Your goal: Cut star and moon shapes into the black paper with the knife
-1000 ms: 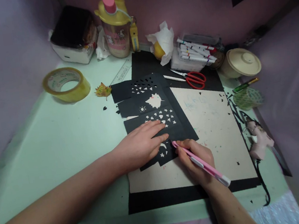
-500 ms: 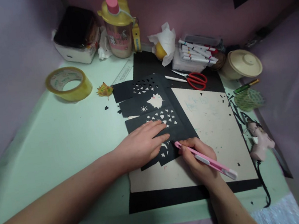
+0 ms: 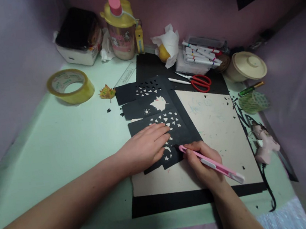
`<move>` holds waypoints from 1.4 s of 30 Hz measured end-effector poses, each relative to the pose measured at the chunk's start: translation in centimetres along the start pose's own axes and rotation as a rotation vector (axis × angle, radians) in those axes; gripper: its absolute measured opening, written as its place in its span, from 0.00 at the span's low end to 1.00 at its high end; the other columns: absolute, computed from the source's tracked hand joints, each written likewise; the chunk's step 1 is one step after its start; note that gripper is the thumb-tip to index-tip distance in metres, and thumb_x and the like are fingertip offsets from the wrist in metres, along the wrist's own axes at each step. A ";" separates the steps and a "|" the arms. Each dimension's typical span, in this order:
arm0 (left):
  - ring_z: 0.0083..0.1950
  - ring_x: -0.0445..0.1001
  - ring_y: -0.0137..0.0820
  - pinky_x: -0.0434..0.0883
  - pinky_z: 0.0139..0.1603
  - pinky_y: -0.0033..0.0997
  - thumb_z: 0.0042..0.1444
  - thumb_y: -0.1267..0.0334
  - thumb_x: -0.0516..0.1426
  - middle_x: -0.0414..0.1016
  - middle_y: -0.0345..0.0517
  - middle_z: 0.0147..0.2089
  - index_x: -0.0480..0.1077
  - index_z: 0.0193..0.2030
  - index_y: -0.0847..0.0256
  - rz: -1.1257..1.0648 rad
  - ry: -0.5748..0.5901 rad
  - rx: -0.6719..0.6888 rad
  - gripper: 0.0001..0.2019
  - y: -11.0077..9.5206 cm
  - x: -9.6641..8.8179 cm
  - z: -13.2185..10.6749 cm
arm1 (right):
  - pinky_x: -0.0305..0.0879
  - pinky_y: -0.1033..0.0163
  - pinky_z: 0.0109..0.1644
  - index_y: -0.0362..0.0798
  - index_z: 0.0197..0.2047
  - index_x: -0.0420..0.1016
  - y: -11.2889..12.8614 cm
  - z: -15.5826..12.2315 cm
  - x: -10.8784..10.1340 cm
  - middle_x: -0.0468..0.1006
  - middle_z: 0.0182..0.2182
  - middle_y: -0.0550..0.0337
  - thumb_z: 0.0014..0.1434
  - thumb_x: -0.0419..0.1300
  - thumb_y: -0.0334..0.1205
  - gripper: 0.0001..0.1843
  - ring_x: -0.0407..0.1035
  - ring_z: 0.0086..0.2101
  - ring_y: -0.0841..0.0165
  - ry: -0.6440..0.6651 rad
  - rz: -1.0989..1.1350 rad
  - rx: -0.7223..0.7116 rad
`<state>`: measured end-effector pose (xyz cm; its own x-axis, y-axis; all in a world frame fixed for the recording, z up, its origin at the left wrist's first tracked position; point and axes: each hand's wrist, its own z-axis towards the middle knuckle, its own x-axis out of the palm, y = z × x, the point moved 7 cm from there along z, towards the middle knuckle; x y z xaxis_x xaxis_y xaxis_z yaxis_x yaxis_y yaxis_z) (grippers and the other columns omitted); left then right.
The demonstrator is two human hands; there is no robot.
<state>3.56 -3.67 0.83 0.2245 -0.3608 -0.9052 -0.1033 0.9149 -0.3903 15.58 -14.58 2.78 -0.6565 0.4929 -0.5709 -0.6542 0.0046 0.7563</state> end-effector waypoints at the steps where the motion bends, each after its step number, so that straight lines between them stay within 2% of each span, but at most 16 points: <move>1: 0.70 0.59 0.40 0.57 0.71 0.43 0.65 0.65 0.51 0.64 0.52 0.67 0.66 0.59 0.65 0.004 -0.001 0.001 0.17 0.0 0.0 0.0 | 0.71 0.67 0.31 0.49 0.34 0.74 0.0 0.0 0.0 0.81 0.28 0.61 0.60 0.58 0.30 0.06 0.76 0.27 0.70 0.003 -0.006 0.001; 5: 0.70 0.59 0.40 0.57 0.71 0.44 0.65 0.66 0.52 0.64 0.53 0.67 0.66 0.60 0.65 0.020 -0.005 0.007 0.17 0.0 0.0 0.0 | 0.71 0.67 0.31 0.49 0.34 0.74 -0.2 -0.1 0.1 0.81 0.28 0.61 0.60 0.59 0.30 0.06 0.76 0.27 0.70 0.010 -0.005 0.012; 12: 0.69 0.61 0.42 0.59 0.70 0.45 0.65 0.66 0.53 0.66 0.54 0.65 0.67 0.58 0.67 0.024 -0.008 0.029 0.17 -0.1 -0.1 0.0 | 0.72 0.65 0.31 0.49 0.34 0.75 -0.3 -0.3 -0.7 0.81 0.28 0.59 0.59 0.59 0.30 0.06 0.76 0.27 0.69 -0.085 -0.026 0.010; 25: 0.69 0.61 0.41 0.58 0.71 0.43 0.65 0.64 0.52 0.66 0.52 0.66 0.69 0.59 0.67 0.057 0.025 0.011 0.17 -0.1 -0.1 0.1 | 0.72 0.68 0.31 0.47 0.34 0.78 -0.8 0.1 0.0 0.83 0.28 0.59 0.60 0.60 0.33 0.05 0.77 0.27 0.70 -0.007 -0.016 0.069; 34: 0.69 0.61 0.41 0.59 0.70 0.43 0.65 0.63 0.53 0.66 0.53 0.66 0.69 0.58 0.66 0.059 0.015 0.014 0.17 0.0 -0.1 0.1 | 0.71 0.68 0.30 0.47 0.33 0.77 -0.7 0.0 0.0 0.82 0.28 0.60 0.61 0.60 0.32 0.06 0.77 0.27 0.70 0.007 -0.019 0.043; 38: 0.67 0.63 0.45 0.63 0.66 0.46 0.66 0.63 0.53 0.67 0.53 0.65 0.71 0.57 0.65 0.080 0.001 0.009 0.16 0.0 -0.4 0.1 | 0.71 0.68 0.34 0.48 0.36 0.76 -0.8 0.4 -0.1 0.82 0.31 0.59 0.61 0.59 0.32 0.05 0.77 0.30 0.70 0.112 0.026 0.007; 42: 0.65 0.65 0.45 0.64 0.64 0.47 0.68 0.61 0.52 0.68 0.53 0.63 0.72 0.56 0.63 0.094 -0.004 0.010 0.15 0.0 -0.7 0.0 | 0.71 0.67 0.36 0.49 0.38 0.76 -1.4 1.4 0.0 0.82 0.34 0.59 0.63 0.60 0.33 0.03 0.77 0.33 0.70 0.333 0.040 -0.030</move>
<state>3.40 -3.43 1.42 0.2180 -0.2724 -0.9372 -0.1149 0.9464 -0.3019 17.01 -13.35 2.19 -0.7656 0.1804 -0.6175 -0.6326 -0.0367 0.7736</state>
